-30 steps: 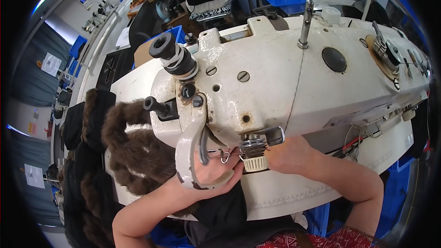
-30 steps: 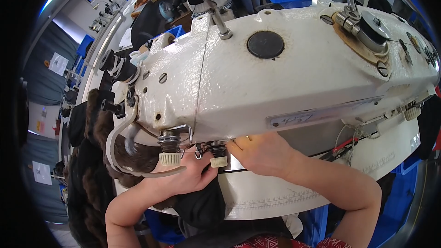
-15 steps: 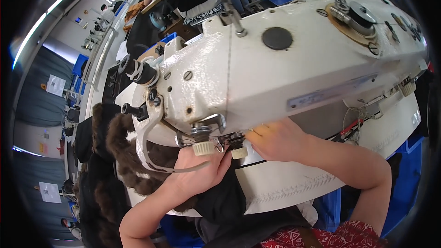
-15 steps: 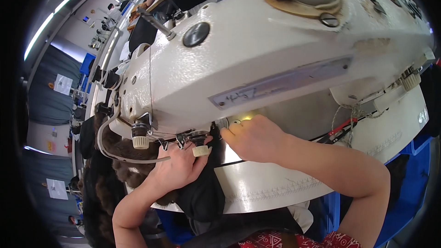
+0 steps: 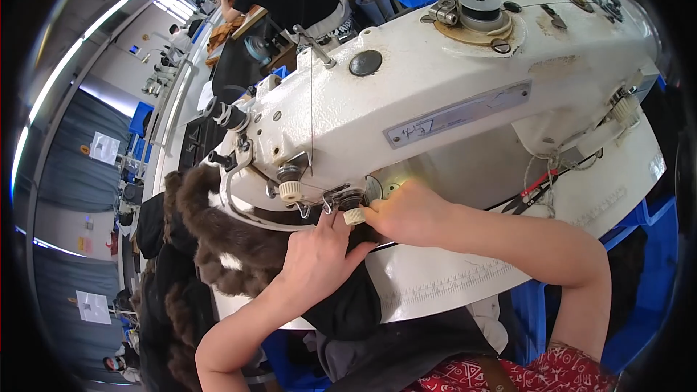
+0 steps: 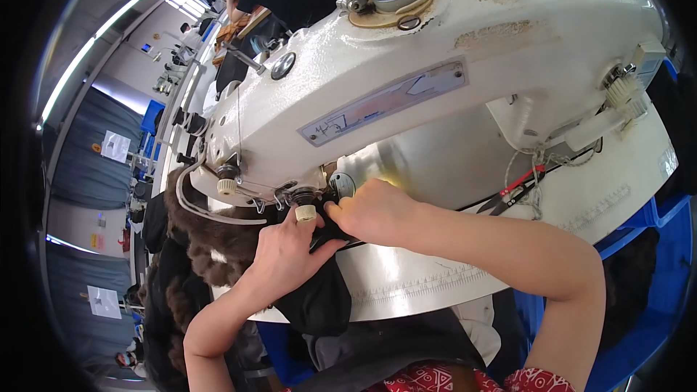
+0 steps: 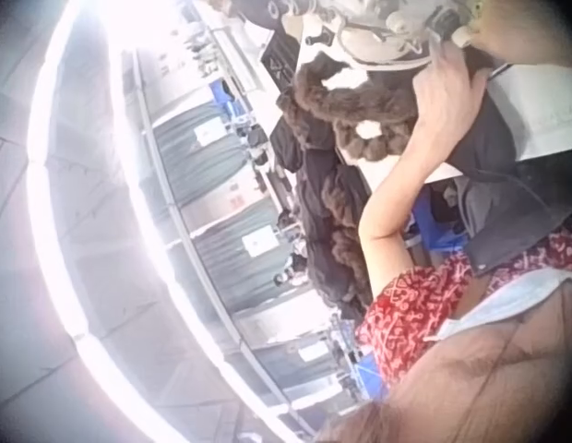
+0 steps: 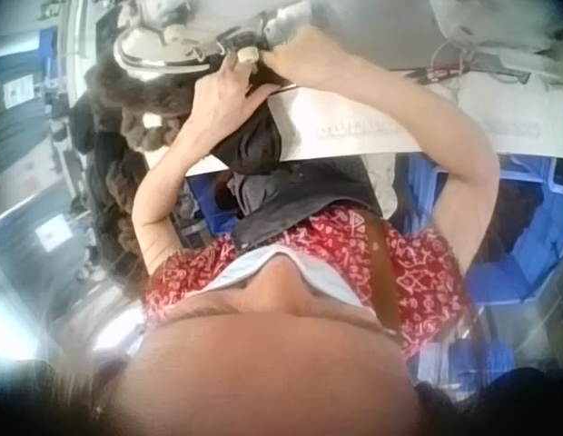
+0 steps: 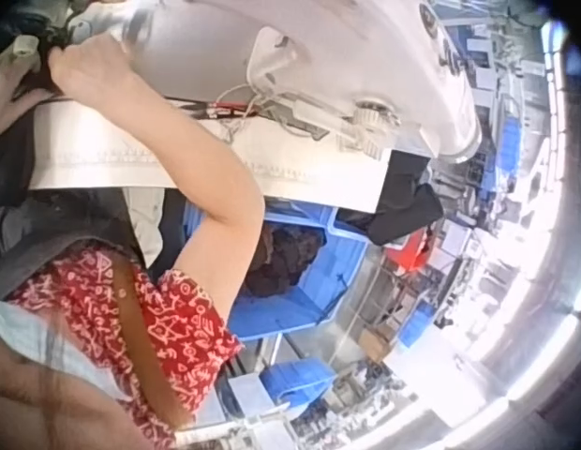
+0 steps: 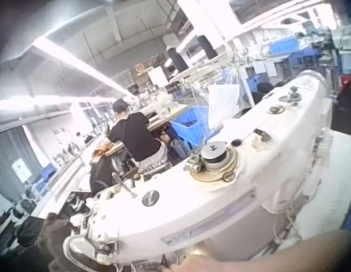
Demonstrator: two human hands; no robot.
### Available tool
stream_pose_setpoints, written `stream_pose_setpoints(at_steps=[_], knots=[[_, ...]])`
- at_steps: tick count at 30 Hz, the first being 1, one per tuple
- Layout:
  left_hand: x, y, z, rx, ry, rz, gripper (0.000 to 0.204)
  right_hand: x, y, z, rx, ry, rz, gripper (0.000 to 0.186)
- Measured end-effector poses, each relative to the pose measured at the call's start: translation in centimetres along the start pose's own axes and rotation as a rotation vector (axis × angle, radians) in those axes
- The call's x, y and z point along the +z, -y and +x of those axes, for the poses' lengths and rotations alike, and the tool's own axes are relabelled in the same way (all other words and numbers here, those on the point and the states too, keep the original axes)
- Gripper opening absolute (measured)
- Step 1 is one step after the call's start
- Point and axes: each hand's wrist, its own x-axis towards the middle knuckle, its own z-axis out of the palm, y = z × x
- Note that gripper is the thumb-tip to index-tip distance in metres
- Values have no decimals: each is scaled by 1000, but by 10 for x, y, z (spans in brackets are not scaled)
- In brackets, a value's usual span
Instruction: Sewing a fur trim onto a piece of black fabric using an industrial sewing machine.
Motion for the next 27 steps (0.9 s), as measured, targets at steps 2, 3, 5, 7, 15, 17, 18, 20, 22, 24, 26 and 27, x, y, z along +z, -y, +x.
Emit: stream_pose_setpoints(at_steps=[2, 3, 5, 7, 15, 17, 18, 20, 22, 24, 26, 27], knots=[[-5, 0, -2, 38, 80, -46, 40, 2, 2, 1, 15, -18, 7, 18], [-7, -2, -4, 35, 75, -45, 40, 2, 3, 0, 33, -36, 18, 14], [-16, -2, -9, -20, 134, -138, 34, 3, 2, 3, 28, -35, 24, 15], [-13, -2, -20, 50, 36, -78, 31, 3, 2, 4, 23, -36, 24, 16], [1, -28, -135, 105, -483, -68, 39, -1, 19, -8, 36, -204, 228, 34], [30, -29, -174, 63, -637, -10, 63, -4, 35, -7, 57, -269, 283, 34], [44, -34, -182, -39, -655, -89, 87, -6, 43, -7, 96, -325, 339, 34], [57, -43, -179, -220, -599, -347, 121, -1, 53, -4, 44, -364, 370, 36], [76, -43, -167, -318, -619, -545, 127, 7, 62, 1, -43, -356, 283, 41], [87, -43, -150, -449, -553, -861, 132, -1, 60, 9, -8, -315, 259, 41], [78, -44, -137, -448, -552, -738, 126, -12, 57, 16, 71, -183, 384, 41], [75, -44, -135, -449, -543, -742, 125, -14, 59, 16, 67, -181, 376, 41]])
